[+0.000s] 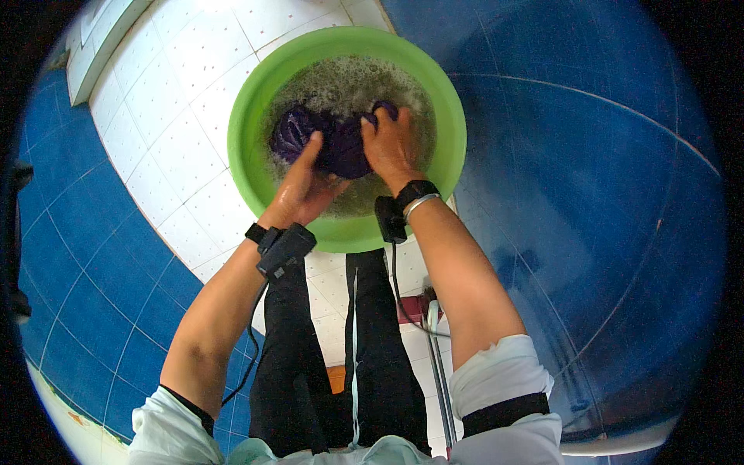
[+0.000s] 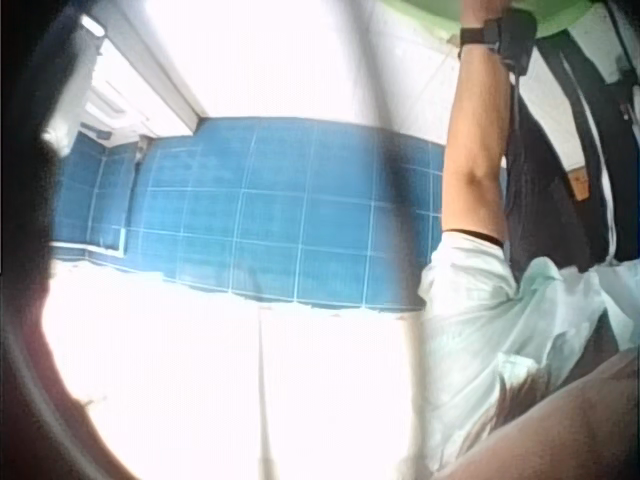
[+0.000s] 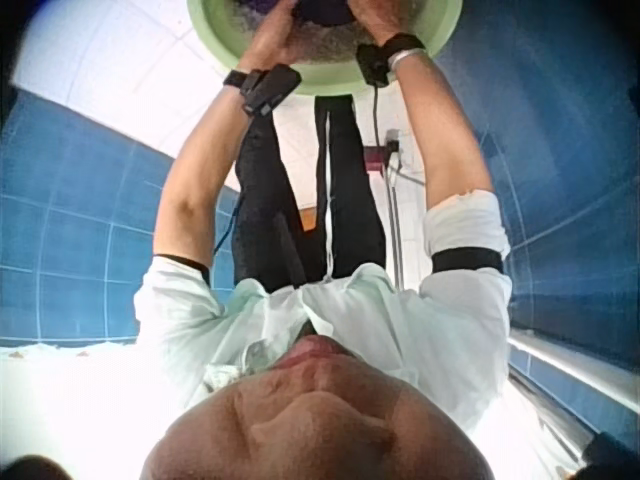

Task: The person washes a purple cloth in a green basin, wrings it out, and then uses a broom and dustpan to sweep the tiled bathroom floor.

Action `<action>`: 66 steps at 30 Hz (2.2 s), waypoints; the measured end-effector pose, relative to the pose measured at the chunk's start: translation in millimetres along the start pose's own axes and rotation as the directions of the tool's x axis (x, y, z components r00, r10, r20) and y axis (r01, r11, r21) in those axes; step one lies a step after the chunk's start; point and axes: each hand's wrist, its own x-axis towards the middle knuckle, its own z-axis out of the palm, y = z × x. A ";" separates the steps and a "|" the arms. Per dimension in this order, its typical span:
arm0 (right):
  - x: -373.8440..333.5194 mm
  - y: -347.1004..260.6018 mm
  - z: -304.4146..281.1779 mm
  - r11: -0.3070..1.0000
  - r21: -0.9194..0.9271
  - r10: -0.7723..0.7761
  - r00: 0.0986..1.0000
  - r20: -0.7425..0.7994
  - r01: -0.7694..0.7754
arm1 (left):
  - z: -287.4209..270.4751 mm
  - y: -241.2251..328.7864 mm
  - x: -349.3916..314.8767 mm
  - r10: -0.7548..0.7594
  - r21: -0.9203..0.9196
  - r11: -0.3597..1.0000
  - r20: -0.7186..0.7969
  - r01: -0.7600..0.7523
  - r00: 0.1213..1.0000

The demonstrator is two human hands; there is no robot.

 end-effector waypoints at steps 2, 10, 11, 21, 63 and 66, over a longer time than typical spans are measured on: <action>-2.9 8.4 0.1 0.981 0.025 0.190 0.979 0.069 -0.192 | -13.1 9.5 -3.7 -0.157 -0.049 0.987 -0.183 0.150 0.971; -16.0 -18.8 17.1 0.818 0.565 -0.171 0.896 0.410 -0.103 | -1.5 10.1 18.8 0.047 -0.009 0.999 0.131 -0.046 0.990; -19.1 -25.2 11.5 0.819 0.573 -0.257 0.897 0.359 0.006 | -2.8 15.7 13.4 0.013 -0.048 0.999 0.130 -0.007 0.991; -69.7 -57.1 -49.1 0.831 0.394 -0.522 0.798 0.302 0.394 | -12.6 5.2 -6.6 0.064 0.310 0.949 -0.019 -0.055 0.998; 30.0 23.7 -3.2 0.950 0.304 -0.117 0.982 0.146 0.067 | -19.2 40.9 37.4 0.503 0.832 0.508 -0.075 -0.224 0.861; 29.3 27.1 12.9 0.995 -0.100 0.047 0.968 0.248 -0.023 | -25.4 40.6 57.8 0.663 0.992 0.121 -0.067 -0.018 0.746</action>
